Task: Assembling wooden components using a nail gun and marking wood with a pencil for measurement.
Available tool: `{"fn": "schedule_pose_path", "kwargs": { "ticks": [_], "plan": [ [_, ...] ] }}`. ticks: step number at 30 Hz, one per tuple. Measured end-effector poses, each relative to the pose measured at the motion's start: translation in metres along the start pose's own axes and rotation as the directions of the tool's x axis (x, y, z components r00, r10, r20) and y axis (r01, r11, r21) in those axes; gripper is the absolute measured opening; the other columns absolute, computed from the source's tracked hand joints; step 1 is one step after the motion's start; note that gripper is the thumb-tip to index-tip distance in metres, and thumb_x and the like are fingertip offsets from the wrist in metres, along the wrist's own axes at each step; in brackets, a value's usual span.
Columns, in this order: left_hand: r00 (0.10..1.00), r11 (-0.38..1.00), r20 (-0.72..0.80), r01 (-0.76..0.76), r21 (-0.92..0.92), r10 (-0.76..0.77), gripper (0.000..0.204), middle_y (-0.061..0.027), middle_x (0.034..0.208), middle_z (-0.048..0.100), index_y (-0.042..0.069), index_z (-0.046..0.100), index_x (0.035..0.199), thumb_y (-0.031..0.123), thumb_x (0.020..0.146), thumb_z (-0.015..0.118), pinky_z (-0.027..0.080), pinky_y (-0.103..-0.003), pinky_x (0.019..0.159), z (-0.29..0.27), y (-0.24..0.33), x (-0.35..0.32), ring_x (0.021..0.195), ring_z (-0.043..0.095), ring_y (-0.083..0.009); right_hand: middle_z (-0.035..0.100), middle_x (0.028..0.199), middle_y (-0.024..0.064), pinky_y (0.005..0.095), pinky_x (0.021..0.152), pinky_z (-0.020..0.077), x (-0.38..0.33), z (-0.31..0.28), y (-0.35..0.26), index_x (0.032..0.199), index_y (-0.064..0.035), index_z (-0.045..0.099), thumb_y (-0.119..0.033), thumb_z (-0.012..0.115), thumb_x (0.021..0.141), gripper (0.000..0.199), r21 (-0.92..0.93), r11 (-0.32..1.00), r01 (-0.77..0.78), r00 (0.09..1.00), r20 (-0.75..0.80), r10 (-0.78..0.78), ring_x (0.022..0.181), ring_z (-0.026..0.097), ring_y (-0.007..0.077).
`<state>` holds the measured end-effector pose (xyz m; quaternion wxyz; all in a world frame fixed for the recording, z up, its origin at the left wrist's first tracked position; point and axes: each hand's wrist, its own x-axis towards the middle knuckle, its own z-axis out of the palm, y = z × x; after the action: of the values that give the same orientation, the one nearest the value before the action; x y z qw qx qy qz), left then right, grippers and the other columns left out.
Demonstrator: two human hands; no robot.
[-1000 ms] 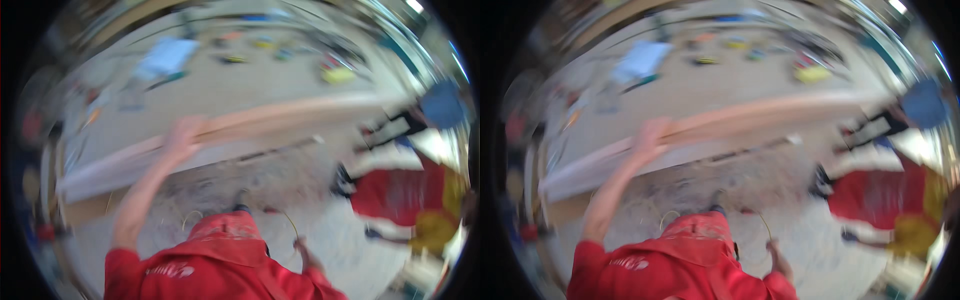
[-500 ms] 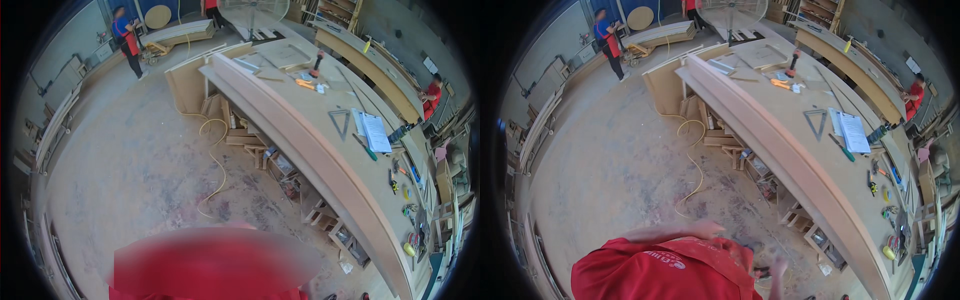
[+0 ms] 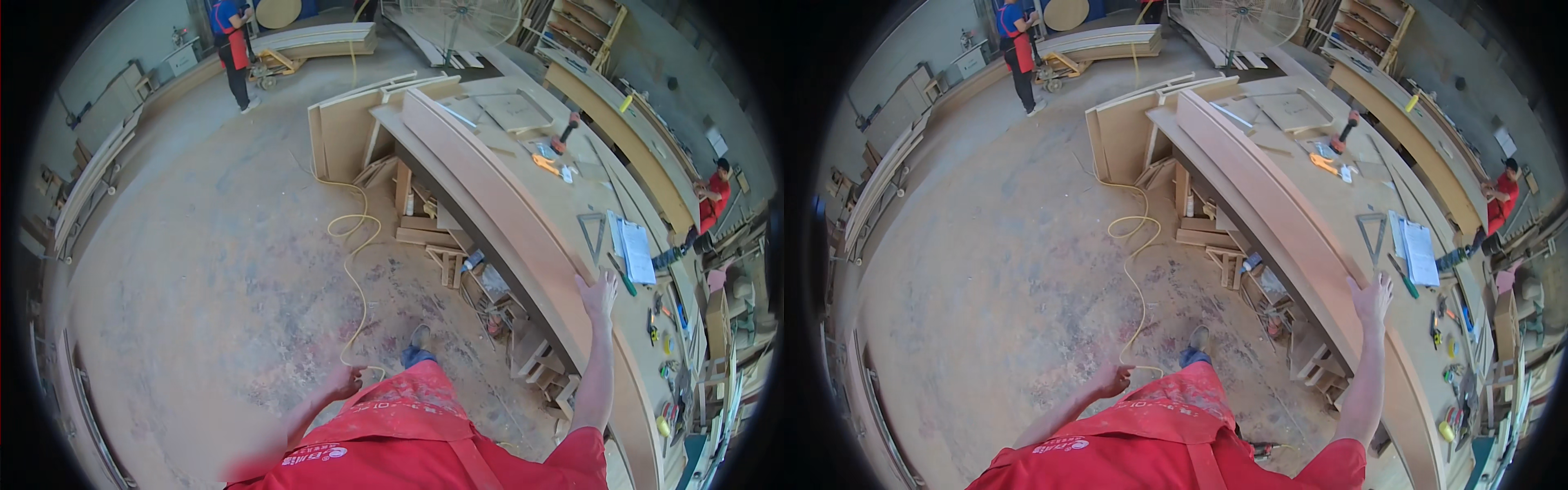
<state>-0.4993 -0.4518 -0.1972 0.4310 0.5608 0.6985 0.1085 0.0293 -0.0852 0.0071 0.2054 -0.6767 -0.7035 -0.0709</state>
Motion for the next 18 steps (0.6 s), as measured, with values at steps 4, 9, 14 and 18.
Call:
{"fn": "schedule_pose_path", "kwargs": {
  "ticks": [4, 9, 14, 18],
  "plan": [
    [0.993, 0.998, 0.100, 0.052, 0.043, -0.056, 0.054, -0.0192, 0.117, 0.076, 0.007, 0.066, 0.140, 0.014, 0.086, 0.064, 0.059, -0.042, 0.096, -0.019, -0.014, 0.020, 0.106, 0.074, -0.0346, 0.073, 0.105, 0.0285, 0.0540, 0.087, 0.0550, 0.017, -0.005, -0.012, 0.118, 0.0019, 0.066, -0.049, 0.081, 0.084, 0.063, 0.083, 0.966, -0.243, 0.904, 0.381, 0.194, 0.102, 0.070, 0.0469],
    [0.985, 0.997, 0.165, 0.040, 0.072, -0.052, 0.053, -0.0205, 0.119, 0.075, 0.007, 0.064, 0.141, 0.016, 0.089, 0.062, 0.057, -0.044, 0.097, -0.062, 0.005, 0.095, 0.108, 0.073, -0.0365, 0.073, 0.104, 0.0283, 0.0528, 0.086, 0.0556, 0.009, -0.007, -0.027, 0.114, 0.0019, 0.067, -0.051, 0.082, 0.082, 0.063, -0.007, 0.994, -0.106, 0.956, 0.274, 0.104, 0.102, 0.070, 0.0460],
    [0.965, 0.977, 0.208, -0.183, 0.107, 0.158, 0.046, -0.0255, 0.114, 0.074, 0.006, 0.067, 0.136, 0.018, 0.091, 0.061, 0.057, -0.046, 0.094, -0.119, 0.069, 0.198, 0.107, 0.072, -0.0399, 0.073, 0.111, 0.0262, 0.0520, 0.088, 0.0556, 0.045, -0.006, -0.055, 0.116, 0.0015, 0.067, -0.052, 0.081, 0.082, 0.065, 0.025, 0.985, -0.171, 0.893, 0.427, 0.144, 0.103, 0.070, 0.0450],
    [0.976, 0.971, 0.156, -0.175, 0.161, 0.150, 0.043, -0.0240, 0.112, 0.075, 0.007, 0.068, 0.134, 0.020, 0.093, 0.064, 0.057, -0.044, 0.089, -0.162, 0.119, 0.264, 0.102, 0.074, -0.0371, 0.072, 0.111, 0.0257, 0.0509, 0.089, 0.0557, 0.075, 0.024, -0.103, 0.111, 0.0006, 0.069, -0.054, 0.079, 0.083, 0.062, 0.084, 0.984, -0.158, 0.909, 0.401, 0.112, 0.104, 0.070, 0.0442]
  ]
}}
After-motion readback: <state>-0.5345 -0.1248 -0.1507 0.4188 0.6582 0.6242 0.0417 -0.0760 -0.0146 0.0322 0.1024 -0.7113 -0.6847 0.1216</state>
